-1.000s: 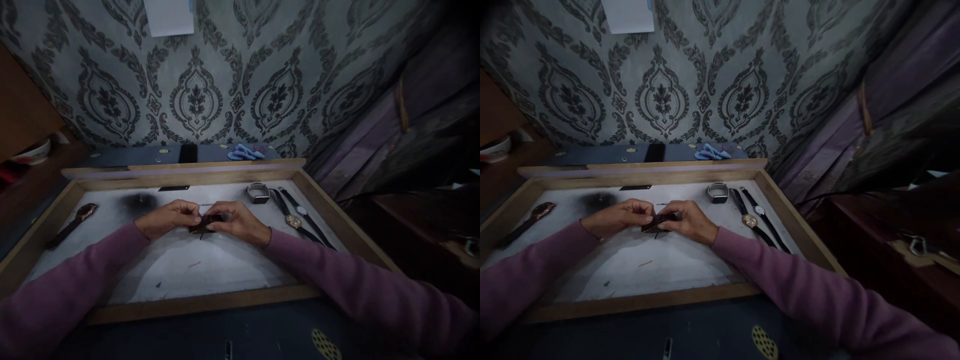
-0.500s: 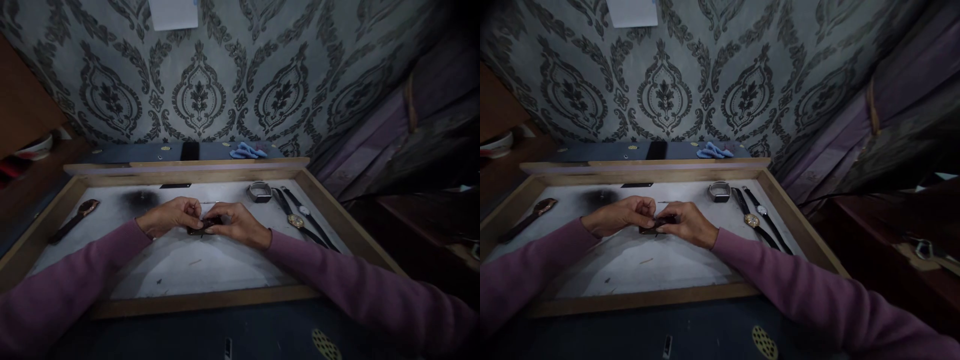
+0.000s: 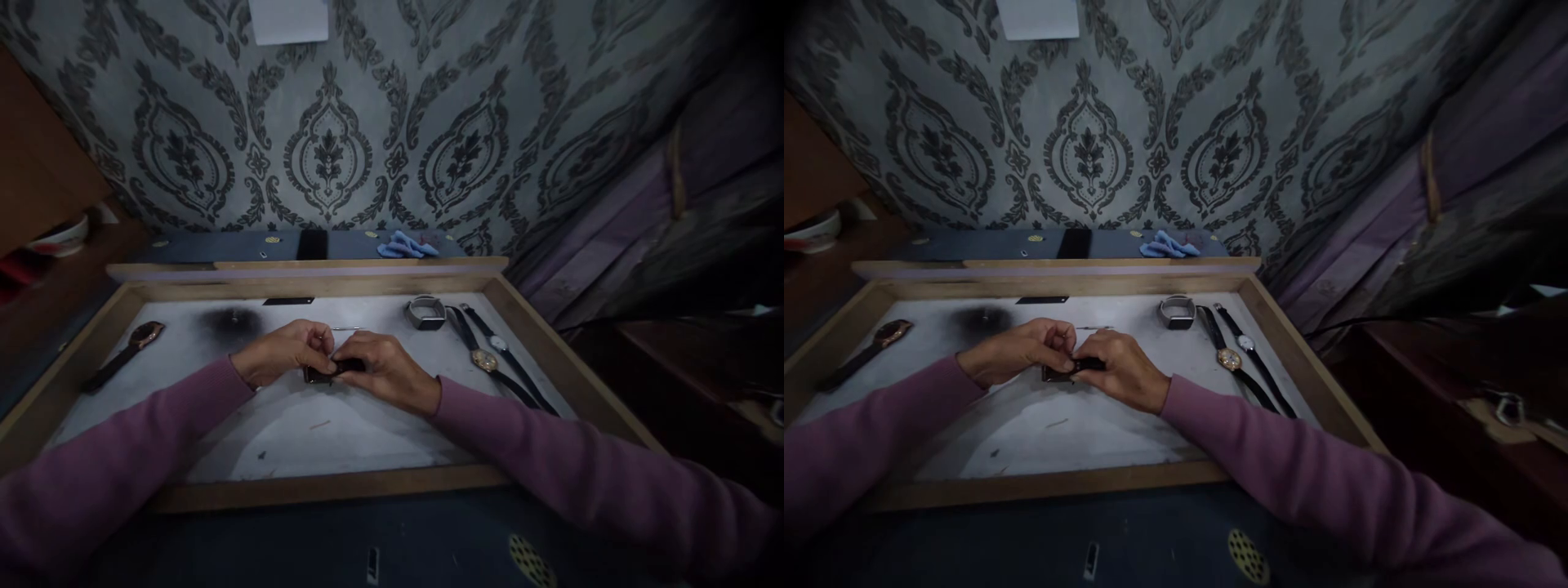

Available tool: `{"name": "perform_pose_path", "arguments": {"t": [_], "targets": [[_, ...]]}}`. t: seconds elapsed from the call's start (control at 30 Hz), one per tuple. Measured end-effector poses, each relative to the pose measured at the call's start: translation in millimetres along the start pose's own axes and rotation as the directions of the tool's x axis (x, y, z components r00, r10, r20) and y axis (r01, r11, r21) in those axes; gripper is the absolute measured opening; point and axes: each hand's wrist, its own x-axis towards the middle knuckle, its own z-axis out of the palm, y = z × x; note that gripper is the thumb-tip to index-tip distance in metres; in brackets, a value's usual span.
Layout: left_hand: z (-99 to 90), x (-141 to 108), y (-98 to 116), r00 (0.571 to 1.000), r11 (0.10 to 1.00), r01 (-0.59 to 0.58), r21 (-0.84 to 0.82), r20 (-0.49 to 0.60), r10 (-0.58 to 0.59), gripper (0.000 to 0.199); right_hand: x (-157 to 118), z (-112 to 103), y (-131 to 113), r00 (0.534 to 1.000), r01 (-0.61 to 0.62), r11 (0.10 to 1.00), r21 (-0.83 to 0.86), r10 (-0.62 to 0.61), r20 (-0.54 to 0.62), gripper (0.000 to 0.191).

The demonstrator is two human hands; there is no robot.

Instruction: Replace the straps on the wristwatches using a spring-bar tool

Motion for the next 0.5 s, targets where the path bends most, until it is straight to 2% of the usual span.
{"name": "perform_pose_path", "arguments": {"t": [0.2,0.3,0.4,0.5], "targets": [[-0.4,1,-1,1.0,1.0,-0.003,0.006,0.005,0.003,0.022,2,-2,5,1.0,-0.016,0.999,0.033,0.015,0.014,0.014],[-0.7,0,-2,1.0,1.0,-0.012,-0.028,0.008,0.012,0.023,1,-5,9,0.998,-0.004,1.0,0.03,0.002,0.061,0.024],[-1.5,-2,-3,1.0,0.999,-0.006,-0.042,0.025,0.007,0.022,0,-9,11,0.995,-0.081,0.996,0.031,0.079,0.062,0.026],[-3.2,-3,-2,0.999,0.999,-0.018,-0.043,0.047,0.02,0.018,0,-11,10,0.99,-0.136,0.988,0.07,0.133,0.049,0.018]]}}
